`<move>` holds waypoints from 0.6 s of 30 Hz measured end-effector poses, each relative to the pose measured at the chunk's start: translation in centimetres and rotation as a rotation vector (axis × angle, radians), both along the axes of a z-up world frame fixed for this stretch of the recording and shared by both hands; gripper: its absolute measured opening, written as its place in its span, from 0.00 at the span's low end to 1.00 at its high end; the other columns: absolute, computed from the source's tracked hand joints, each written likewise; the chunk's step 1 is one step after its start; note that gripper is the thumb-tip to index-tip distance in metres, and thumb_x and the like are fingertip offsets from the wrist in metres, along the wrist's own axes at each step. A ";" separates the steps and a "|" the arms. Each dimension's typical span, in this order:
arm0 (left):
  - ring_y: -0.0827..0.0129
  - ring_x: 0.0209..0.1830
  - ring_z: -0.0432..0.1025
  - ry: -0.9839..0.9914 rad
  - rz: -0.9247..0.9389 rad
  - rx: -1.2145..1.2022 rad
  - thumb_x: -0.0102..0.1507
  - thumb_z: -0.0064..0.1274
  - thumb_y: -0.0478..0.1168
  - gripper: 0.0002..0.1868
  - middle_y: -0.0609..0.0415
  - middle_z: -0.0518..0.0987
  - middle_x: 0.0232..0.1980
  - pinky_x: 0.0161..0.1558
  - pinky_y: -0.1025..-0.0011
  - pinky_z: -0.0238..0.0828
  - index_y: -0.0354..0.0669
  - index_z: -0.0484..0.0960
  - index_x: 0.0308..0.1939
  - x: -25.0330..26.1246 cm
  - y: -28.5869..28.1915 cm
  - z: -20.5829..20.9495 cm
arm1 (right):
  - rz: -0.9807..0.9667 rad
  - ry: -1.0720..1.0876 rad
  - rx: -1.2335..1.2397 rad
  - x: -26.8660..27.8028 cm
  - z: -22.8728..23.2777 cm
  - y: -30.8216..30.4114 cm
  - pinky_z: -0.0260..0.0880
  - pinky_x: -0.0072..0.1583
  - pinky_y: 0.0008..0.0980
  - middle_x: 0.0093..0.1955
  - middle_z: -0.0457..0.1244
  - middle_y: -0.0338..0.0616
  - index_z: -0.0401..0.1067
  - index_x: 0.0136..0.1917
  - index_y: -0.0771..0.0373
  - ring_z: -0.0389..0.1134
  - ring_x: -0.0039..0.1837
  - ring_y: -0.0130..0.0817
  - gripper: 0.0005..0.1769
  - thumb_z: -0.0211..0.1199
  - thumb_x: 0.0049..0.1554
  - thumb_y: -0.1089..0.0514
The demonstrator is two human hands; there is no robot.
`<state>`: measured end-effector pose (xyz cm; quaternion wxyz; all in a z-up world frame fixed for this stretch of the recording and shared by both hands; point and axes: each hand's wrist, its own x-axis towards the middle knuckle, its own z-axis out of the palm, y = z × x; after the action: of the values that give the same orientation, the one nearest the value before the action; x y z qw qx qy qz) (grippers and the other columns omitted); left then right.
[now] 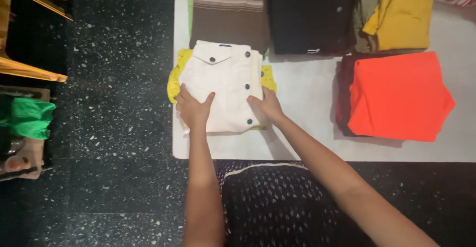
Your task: The person organizes folded clothes on a table by hand, picking up and repositioning a white jacket, a black shirt, a maroon shirt, an orange shirt, a yellow shirt, a green shirt, and a black vest.
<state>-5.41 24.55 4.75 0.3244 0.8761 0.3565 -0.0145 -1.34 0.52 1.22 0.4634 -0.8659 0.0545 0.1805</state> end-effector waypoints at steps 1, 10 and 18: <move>0.39 0.73 0.57 0.004 -0.004 0.004 0.49 0.70 0.60 0.60 0.38 0.60 0.75 0.66 0.47 0.61 0.45 0.55 0.77 0.1 0.5 0.2 | -0.004 0.004 0.004 -0.3 0.5 0.8 0.70 0.63 0.39 0.61 0.67 0.60 0.69 0.67 0.70 0.71 0.62 0.49 0.37 0.70 0.51 0.45; 0.46 0.73 0.63 -0.130 -0.131 -0.227 0.51 0.72 0.58 0.60 0.32 0.65 0.73 0.70 0.59 0.59 0.29 0.55 0.75 1.8 3.6 -6.5 | -0.172 0.005 0.446 0.3 -0.9 1.5 0.76 0.54 0.38 0.55 0.70 0.54 0.67 0.63 0.75 0.74 0.53 0.41 0.35 0.74 0.48 0.56; 0.57 0.64 0.73 -0.081 0.027 -1.201 0.63 0.54 0.46 0.44 0.40 0.71 0.70 0.61 0.65 0.73 0.34 0.49 0.76 3.9 4.0 2.6 | -0.352 0.540 0.517 3.1 8.5 1.0 0.78 0.52 0.43 0.56 0.70 0.55 0.68 0.65 0.74 0.75 0.53 0.44 0.30 0.63 0.59 0.49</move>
<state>-1.48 28.57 7.34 0.7758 0.5351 0.2844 -0.1759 1.80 1.47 9.76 0.6585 -0.6199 0.2741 0.3271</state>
